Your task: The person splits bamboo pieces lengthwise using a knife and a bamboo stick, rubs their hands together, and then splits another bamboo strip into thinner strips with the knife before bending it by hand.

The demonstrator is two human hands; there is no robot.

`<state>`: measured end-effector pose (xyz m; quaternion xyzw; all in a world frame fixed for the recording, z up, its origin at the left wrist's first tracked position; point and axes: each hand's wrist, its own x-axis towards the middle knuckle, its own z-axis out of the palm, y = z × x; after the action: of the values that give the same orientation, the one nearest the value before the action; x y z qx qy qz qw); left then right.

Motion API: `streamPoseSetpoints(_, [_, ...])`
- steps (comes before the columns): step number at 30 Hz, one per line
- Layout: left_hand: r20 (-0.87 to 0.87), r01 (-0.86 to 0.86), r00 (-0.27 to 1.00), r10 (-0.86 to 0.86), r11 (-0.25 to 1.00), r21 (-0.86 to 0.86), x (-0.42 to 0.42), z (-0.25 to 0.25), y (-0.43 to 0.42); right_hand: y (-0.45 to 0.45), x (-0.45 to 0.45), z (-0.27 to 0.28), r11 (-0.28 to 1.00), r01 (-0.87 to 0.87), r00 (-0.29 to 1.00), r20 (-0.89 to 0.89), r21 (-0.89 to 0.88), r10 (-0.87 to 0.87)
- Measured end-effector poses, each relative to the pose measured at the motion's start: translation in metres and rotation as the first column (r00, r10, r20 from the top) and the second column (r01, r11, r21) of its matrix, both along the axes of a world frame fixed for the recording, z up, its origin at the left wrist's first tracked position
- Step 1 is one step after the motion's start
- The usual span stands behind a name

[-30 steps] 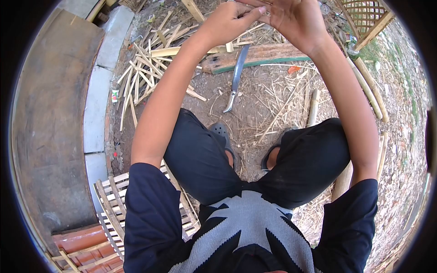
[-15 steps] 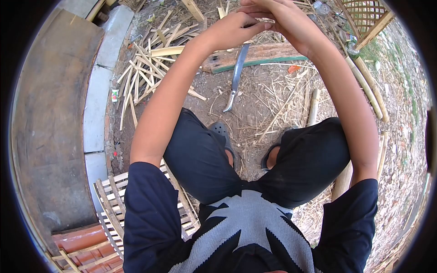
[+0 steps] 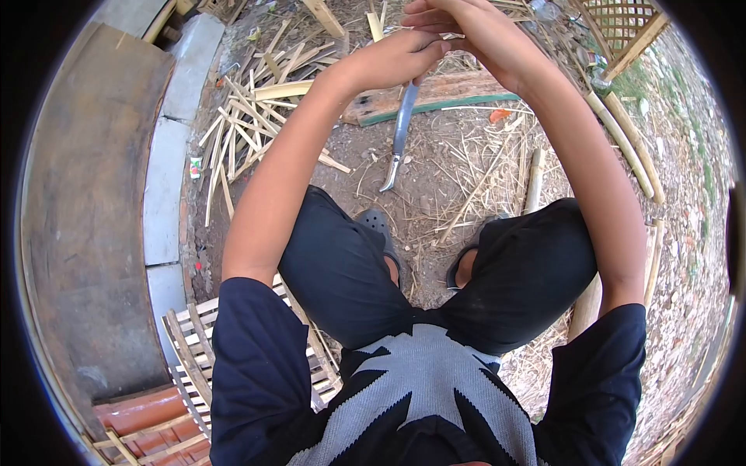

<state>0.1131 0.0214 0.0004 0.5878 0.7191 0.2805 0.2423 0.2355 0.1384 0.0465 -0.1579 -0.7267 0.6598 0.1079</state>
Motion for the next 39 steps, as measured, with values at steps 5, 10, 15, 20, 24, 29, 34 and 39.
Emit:
streamPoseSetpoints(5, [0.077,0.016,0.997,-0.009,0.996,-0.087,-0.001,0.000,0.001,0.003,0.000,-0.005,0.998,0.016,1.000,-0.017,-0.059,-0.017])
streamPoseSetpoints(10, [0.100,0.040,0.995,-0.028,0.991,-0.125,-0.004,-0.004,0.004,0.009,-0.004,-0.013,0.996,0.014,1.000,0.000,-0.084,-0.014])
streamPoseSetpoints(15, [0.098,0.145,0.988,-0.121,0.944,-0.295,-0.011,-0.001,0.015,0.004,0.010,-0.003,0.999,-0.001,0.998,0.056,-0.039,0.003])
streamPoseSetpoints(20, [-0.197,0.089,0.959,-0.204,0.876,-0.474,-0.028,-0.031,0.022,0.031,-0.006,-0.035,0.995,0.027,0.993,0.110,0.101,-0.038])
streamPoseSetpoints(24, [-0.150,0.062,0.977,-0.152,0.876,-0.479,-0.071,-0.089,0.037,0.041,0.000,-0.045,0.988,0.016,0.991,0.132,0.153,-0.036])
streamPoseSetpoints(29, [-0.471,-0.166,0.860,-0.199,0.762,-0.625,-0.123,-0.167,0.047,0.048,-0.005,-0.071,0.959,0.002,0.967,0.243,0.282,-0.074])
streamPoseSetpoints(34, [-0.472,-0.255,0.847,-0.245,0.592,-0.765,-0.142,-0.201,0.061,0.050,-0.023,-0.098,0.960,0.010,0.952,0.292,0.281,-0.095])
streamPoseSetpoints(39, [-0.617,-0.356,0.770,-0.159,0.695,-0.624,-0.154,-0.249,0.072,0.050,-0.035,-0.118,0.974,-0.025,0.943,0.328,0.224,-0.052])
